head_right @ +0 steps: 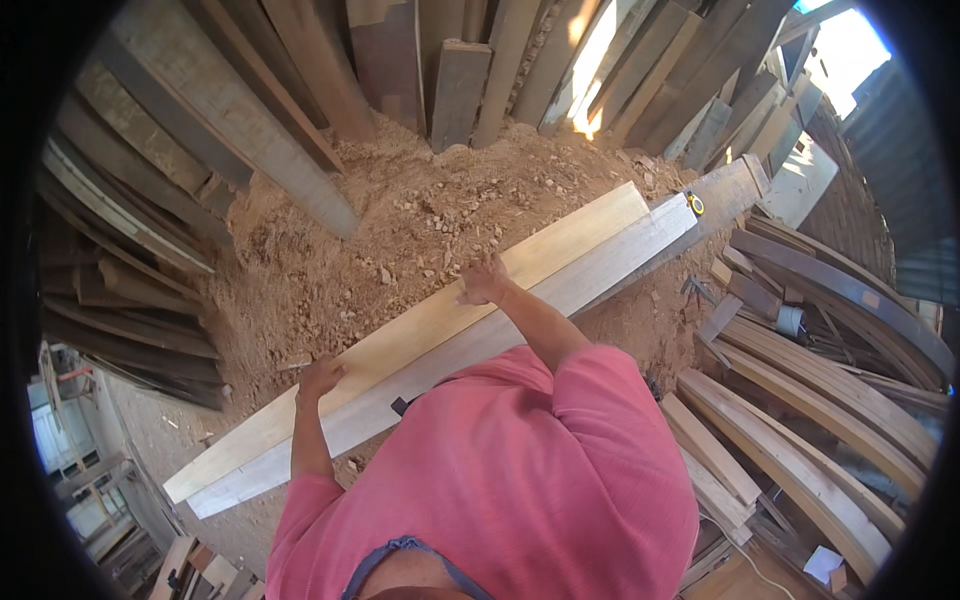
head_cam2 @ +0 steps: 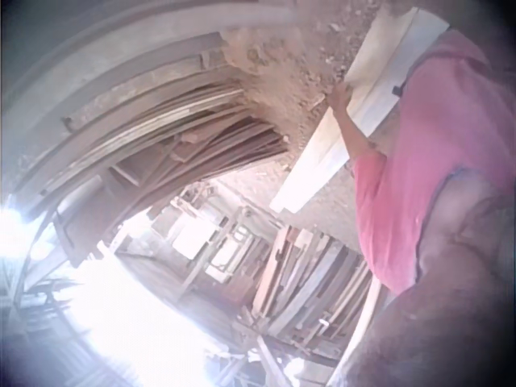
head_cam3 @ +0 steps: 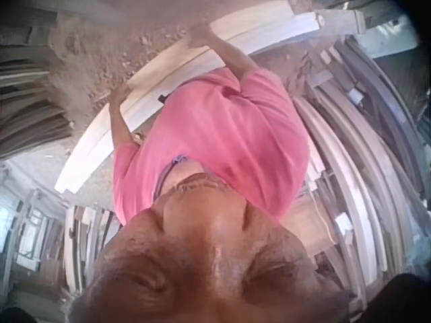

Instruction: The person selects a piece of curved wood from a stack, brings it to a workbench, and measures its length and width using a tape measure.

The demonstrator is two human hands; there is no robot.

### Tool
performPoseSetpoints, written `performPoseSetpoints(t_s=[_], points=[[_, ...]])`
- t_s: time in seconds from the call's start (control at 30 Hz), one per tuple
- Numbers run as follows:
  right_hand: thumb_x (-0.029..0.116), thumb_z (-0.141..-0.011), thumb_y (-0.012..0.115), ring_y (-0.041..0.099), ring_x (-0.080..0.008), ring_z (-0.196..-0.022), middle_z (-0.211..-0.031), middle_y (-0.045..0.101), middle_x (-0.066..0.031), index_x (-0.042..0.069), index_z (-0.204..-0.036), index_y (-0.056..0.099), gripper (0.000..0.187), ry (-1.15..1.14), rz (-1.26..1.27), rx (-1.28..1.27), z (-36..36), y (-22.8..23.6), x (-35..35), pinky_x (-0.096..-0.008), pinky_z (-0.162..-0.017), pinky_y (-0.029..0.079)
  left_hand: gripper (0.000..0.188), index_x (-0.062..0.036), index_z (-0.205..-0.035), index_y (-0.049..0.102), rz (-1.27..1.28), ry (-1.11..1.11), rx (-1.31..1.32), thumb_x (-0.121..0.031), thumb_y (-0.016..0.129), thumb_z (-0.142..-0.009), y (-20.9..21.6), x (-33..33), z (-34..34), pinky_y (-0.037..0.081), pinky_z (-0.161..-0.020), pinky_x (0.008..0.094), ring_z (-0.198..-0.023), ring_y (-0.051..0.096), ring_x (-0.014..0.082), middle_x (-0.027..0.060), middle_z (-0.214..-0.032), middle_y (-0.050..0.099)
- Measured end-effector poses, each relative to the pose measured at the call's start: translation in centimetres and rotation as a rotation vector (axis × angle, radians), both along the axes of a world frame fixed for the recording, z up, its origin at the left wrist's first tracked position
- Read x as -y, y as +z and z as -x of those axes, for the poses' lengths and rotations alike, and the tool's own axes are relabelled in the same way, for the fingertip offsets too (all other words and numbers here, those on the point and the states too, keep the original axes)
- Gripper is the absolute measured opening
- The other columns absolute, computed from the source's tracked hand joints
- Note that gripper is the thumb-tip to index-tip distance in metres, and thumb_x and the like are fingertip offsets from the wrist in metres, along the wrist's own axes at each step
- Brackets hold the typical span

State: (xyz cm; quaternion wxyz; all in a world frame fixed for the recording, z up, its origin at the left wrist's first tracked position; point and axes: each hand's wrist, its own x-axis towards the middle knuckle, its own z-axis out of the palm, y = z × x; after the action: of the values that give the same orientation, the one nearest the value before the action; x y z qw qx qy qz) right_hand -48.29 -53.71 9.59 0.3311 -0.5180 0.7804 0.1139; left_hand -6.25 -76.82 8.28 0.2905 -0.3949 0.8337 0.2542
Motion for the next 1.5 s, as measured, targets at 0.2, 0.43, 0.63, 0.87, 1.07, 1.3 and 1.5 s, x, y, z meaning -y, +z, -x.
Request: performPoseSetpoints(t_s=[0.2, 0.43, 0.63, 0.87, 1.07, 1.3, 1.5], points=[[0.069, -0.079, 0.06, 0.033, -0.0444, -0.14, -0.145, 0.045, -0.023, 0.009, -0.146, 0.041, 0.093, 0.024, -0.01, -0.005, 0.3, 0.5, -0.7, -0.0559, -0.115, 0.022, 0.062, -0.0128, -0.121, 0.063, 0.059, 0.072, -0.042, -0.057, 0.07, -0.078, 1.9, -1.7, 0.8, 0.044, -0.1, 0.0524, -0.116, 0.057, 0.0431, 0.0221, -0.12, 0.064], [0.071, -0.078, 0.06, 0.038, -0.0389, -0.138, -0.14, 0.051, -0.0204, 0.01, -0.144, 0.044, 0.091, 0.083, -0.029, 0.004, 0.6, -0.7, -0.1, -0.0556, -0.113, 0.024, 0.087, -0.0133, -0.144, 0.043, 0.704, 0.576, -0.294, -0.055, 0.074, -0.075, 2.9, -11.4, -2.2, 0.021, -0.113, 0.0588, -0.138, 0.028, 0.0474, 0.0296, -0.15, 0.029], [0.071, -0.074, 0.065, 0.03, -0.038, -0.144, -0.151, 0.041, -0.0206, 0.011, -0.15, 0.037, 0.101, 0.08, 0.039, 0.058, 0.1, -2.8, -0.9, -0.0542, -0.115, 0.021, 0.101, 0.0105, -0.137, 0.036, 0.671, 1.54, 0.384, -0.059, 0.075, -0.075, -2.3, -20.7, -12.4, 0.027, -0.109, 0.0589, -0.136, 0.036, 0.0439, 0.0327, -0.147, 0.035], [0.061, -0.078, 0.067, 0.03, -0.0467, -0.14, -0.156, 0.03, -0.0184, 0.015, -0.151, 0.034, 0.092, 0.034, -0.052, -0.025, -3.0, 1.7, 2.7, -0.0552, -0.117, 0.02, 0.058, 0.002, -0.13, 0.049, -0.424, 2.309, -1.509, -0.04, 0.066, -0.093, -7.1, -19.9, -7.9, 0.05, -0.093, 0.0497, -0.109, 0.061, 0.0313, 0.0164, -0.123, 0.061], [0.055, -0.079, 0.069, 0.028, -0.0421, -0.141, -0.155, 0.032, -0.0172, 0.016, -0.15, 0.035, 0.088, 0.014, 0.097, -0.09, -3.1, 1.9, -1.4, -0.0546, -0.116, 0.022, 0.075, -0.0041, -0.147, 0.033, -0.308, 2.428, -1.695, -0.059, 0.046, -0.097, -9.2, -20.9, -6.1, 0.036, -0.11, 0.0515, -0.13, 0.045, 0.0365, 0.0157, -0.145, 0.044], [0.055, -0.079, 0.069, 0.025, -0.039, -0.144, -0.156, 0.032, -0.0178, 0.015, -0.151, 0.033, 0.09, 0.036, -0.008, -0.066, -1.8, 2.7, -1.9, -0.0591, -0.116, 0.019, 0.089, -0.0029, -0.15, 0.028, -0.221, 2.426, -1.744, -0.07, 0.04, -0.093, -0.5, -20.0, -1.7, 0.034, -0.112, 0.0518, -0.135, 0.041, 0.0371, 0.0173, -0.151, 0.038], [0.056, -0.078, 0.069, 0.033, -0.0387, -0.141, -0.152, 0.038, -0.0199, 0.01, -0.145, 0.043, 0.085, 0.172, -0.002, -0.056, -1.8, 1.3, 0.1, -0.0588, -0.115, 0.023, 0.093, 0.0075, -0.138, 0.044, -0.098, 2.576, -1.345, -0.071, 0.049, -0.089, -4.2, -21.8, -2.0, 0.051, -0.094, 0.0489, -0.115, 0.059, 0.0362, 0.0221, -0.132, 0.056]])
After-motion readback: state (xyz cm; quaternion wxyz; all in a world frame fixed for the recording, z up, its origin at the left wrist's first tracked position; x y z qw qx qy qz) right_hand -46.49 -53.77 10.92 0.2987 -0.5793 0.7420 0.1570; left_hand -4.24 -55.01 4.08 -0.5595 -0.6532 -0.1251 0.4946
